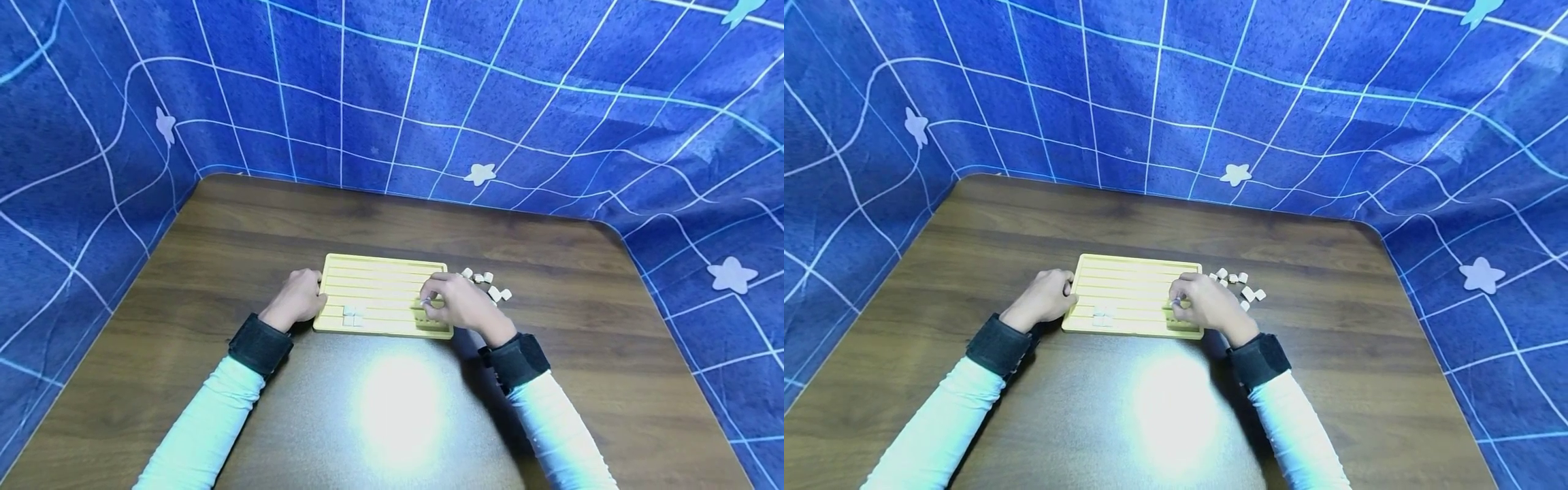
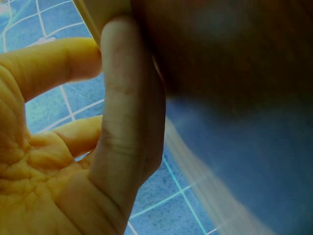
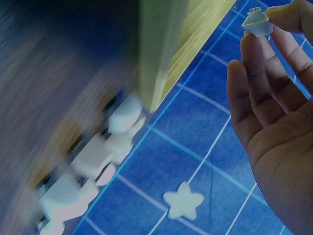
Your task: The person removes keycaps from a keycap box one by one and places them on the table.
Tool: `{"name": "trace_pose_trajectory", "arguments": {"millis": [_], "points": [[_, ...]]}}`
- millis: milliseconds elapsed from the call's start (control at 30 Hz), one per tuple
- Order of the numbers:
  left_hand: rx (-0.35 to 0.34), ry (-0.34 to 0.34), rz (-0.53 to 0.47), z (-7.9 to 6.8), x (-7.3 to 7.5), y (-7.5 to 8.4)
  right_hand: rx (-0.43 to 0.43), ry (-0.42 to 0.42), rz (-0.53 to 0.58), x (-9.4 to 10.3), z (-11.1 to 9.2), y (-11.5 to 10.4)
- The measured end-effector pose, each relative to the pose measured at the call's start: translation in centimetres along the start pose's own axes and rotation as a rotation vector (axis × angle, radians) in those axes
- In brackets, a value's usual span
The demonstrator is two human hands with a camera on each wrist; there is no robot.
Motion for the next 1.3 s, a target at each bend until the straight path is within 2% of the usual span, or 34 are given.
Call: {"name": "trace_pose_trajectory", "arguments": {"millis": [200, 367, 633, 1300], "points": [[0.006, -0.022, 0.008, 0.1, -0.2, -0.2, -0.025, 0.027, -0.033, 0.9, -1.6, 1.6], [-0.007, 0.002, 0.005, 0.1, 0.1, 0.0, -0.035, 0.051, -0.057, 1.5, -3.0, 3.0], [0.002, -0.004, 0.001, 0.2, 0.1, 0.0, -0.074, 0.036, -0.078, 1.4, -4.6, 4.6], [0.007, -0.010, 0.002, 0.2, -0.1, -0.1, -0.162, -0.032, -0.120, 1.2, -5.7, 6.5]]}}
Point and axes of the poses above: each hand's wrist, its own z-axis towards the middle knuckle, its own x-axis out of the back of the hand, y = z × x, the point moved 9 cm from there along z, towards the middle knuckle, and after that the axes turned 4 degrees about y, right-handed, at the moved point
